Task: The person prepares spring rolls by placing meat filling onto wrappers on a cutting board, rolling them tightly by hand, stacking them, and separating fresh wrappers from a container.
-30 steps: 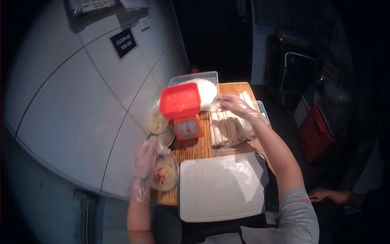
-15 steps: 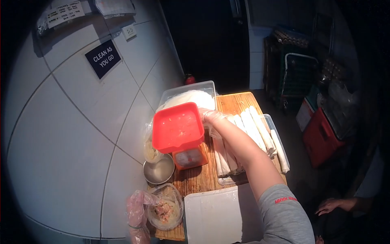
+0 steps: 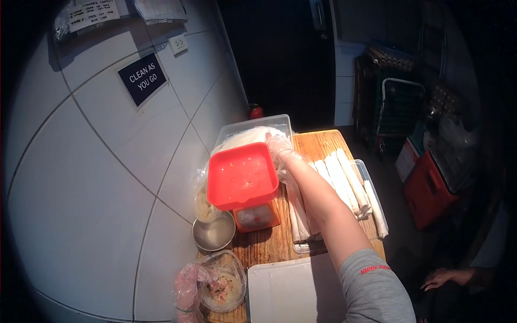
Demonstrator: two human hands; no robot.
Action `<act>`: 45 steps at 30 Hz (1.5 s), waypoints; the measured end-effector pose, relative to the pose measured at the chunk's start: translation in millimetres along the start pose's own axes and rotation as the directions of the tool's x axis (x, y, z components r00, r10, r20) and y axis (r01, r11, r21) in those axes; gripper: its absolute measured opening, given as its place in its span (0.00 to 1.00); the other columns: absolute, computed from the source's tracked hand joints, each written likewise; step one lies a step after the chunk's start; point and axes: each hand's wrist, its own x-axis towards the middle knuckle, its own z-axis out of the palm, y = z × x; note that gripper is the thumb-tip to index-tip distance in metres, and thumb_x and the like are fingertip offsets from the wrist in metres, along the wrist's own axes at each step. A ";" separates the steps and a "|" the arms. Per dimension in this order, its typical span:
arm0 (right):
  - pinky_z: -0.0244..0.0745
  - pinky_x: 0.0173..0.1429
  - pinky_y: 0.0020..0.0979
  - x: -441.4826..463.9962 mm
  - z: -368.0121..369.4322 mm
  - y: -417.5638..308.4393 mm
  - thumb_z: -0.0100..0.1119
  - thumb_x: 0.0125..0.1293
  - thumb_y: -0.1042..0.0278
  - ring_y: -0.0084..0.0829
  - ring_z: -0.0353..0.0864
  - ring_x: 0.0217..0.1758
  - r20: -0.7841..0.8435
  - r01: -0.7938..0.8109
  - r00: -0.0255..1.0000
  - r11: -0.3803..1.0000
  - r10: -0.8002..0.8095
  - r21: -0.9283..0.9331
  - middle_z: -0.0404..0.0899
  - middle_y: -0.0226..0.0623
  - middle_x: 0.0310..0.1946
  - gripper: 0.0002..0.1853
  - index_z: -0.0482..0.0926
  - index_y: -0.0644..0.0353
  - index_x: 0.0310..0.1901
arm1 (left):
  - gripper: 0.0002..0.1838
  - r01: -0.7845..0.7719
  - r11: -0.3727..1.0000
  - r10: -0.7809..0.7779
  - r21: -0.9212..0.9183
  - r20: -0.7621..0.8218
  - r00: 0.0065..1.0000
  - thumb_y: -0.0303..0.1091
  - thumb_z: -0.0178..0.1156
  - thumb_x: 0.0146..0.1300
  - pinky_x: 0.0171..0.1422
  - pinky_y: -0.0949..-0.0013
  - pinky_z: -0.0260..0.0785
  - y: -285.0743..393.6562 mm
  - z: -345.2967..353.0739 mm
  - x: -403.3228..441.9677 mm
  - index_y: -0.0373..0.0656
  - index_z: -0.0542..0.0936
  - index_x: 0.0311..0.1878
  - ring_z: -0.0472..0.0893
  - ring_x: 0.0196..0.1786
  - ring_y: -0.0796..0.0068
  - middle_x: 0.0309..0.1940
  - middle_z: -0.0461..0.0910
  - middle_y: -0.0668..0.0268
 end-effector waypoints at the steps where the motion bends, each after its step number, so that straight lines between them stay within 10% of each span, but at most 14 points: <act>1: 0.74 0.66 0.43 9.8 13.9 7.5 0.73 0.56 0.59 0.52 0.77 0.66 0.002 -0.008 1.000 0.977 0.007 0.211 0.77 0.56 0.62 0.42 0.66 0.59 0.71 | 0.19 0.007 1.000 -0.007 -0.004 -0.009 1.000 0.39 0.49 0.80 0.40 0.62 0.73 -0.4 -0.1 0.2 0.41 0.72 0.30 0.73 0.30 0.69 0.26 0.72 0.63; 4: 0.75 0.65 0.42 11.5 32.9 18.8 0.70 0.57 0.62 0.52 0.80 0.62 0.073 -0.025 0.997 0.851 -0.016 0.525 0.81 0.55 0.56 0.34 0.74 0.61 0.66 | 0.19 0.019 1.000 -0.019 -0.010 -0.020 1.000 0.39 0.49 0.80 0.40 0.62 0.73 -2.9 1.3 -1.6 0.41 0.72 0.30 0.73 0.30 0.69 0.26 0.72 0.63; 9: 0.76 0.63 0.42 4.3 25.9 11.0 0.66 0.59 0.63 0.53 0.83 0.58 0.194 0.073 0.970 0.934 -0.149 0.350 0.84 0.55 0.52 0.22 0.83 0.63 0.54 | 0.19 0.037 0.999 -0.037 -0.020 -0.033 0.999 0.39 0.49 0.80 0.40 0.62 0.73 -5.8 5.0 -2.2 0.41 0.72 0.30 0.74 0.30 0.69 0.26 0.72 0.63; 27: 0.76 0.62 0.40 -18.1 12.3 4.2 0.65 0.62 0.57 0.51 0.84 0.56 0.010 0.136 0.987 0.880 -0.158 0.455 0.83 0.55 0.53 0.23 0.83 0.64 0.54 | 0.19 0.051 0.999 -0.052 -0.009 -0.049 0.997 0.39 0.48 0.81 0.40 0.63 0.76 -8.9 -5.7 -20.8 0.41 0.72 0.32 0.75 0.31 0.70 0.27 0.72 0.63; 34: 0.76 0.62 0.40 -3.3 13.9 -21.3 0.65 0.62 0.56 0.51 0.84 0.56 -0.317 0.334 0.931 0.771 -0.180 0.543 0.83 0.55 0.53 0.23 0.83 0.64 0.53 | 0.18 0.102 0.994 -0.109 -0.048 -0.208 0.972 0.39 0.49 0.80 0.40 0.63 0.75 -7.2 -4.3 -24.2 0.40 0.72 0.32 0.75 0.32 0.71 0.28 0.73 0.63; 36: 0.74 0.61 0.38 3.6 21.1 -22.0 0.62 0.66 0.58 0.42 0.83 0.55 0.001 -0.034 0.994 0.299 0.111 0.954 0.84 0.53 0.51 0.20 0.83 0.64 0.51 | 0.17 0.150 0.988 -0.157 -0.047 -0.278 0.948 0.39 0.49 0.80 0.41 0.63 0.74 -7.8 -2.5 -22.7 0.41 0.73 0.33 0.75 0.33 0.70 0.28 0.73 0.63; 38: 0.74 0.57 0.37 47.1 70.7 -4.0 0.62 0.66 0.61 0.31 0.83 0.49 0.209 -0.185 0.966 -0.160 0.152 0.970 0.85 0.50 0.44 0.15 0.84 0.65 0.43 | 0.15 0.168 0.986 -0.161 0.008 -0.255 0.953 0.40 0.50 0.80 0.42 0.64 0.74 -9.8 -3.4 -21.2 0.40 0.74 0.37 0.75 0.35 0.71 0.30 0.74 0.64; 41: 0.76 0.60 0.42 10.9 32.5 -24.1 0.61 0.63 0.60 0.51 0.84 0.54 -0.143 -0.105 0.936 0.641 0.322 0.760 0.86 0.54 0.46 0.15 0.87 0.63 0.42 | 0.14 0.170 0.981 -0.149 0.094 -0.199 0.969 0.40 0.50 0.79 0.44 0.65 0.75 -11.7 -6.4 -20.0 0.40 0.76 0.41 0.75 0.37 0.72 0.33 0.75 0.64; 45: 0.78 0.58 0.45 32.8 63.2 -21.5 0.61 0.61 0.58 0.53 0.85 0.54 -0.235 0.057 0.931 0.523 0.280 0.850 0.86 0.54 0.45 0.16 0.87 0.62 0.41 | 0.14 0.166 0.963 -0.137 0.211 -0.147 0.980 0.41 0.51 0.79 0.47 0.66 0.75 -11.4 -14.3 -24.7 0.39 0.78 0.47 0.76 0.40 0.73 0.37 0.77 0.65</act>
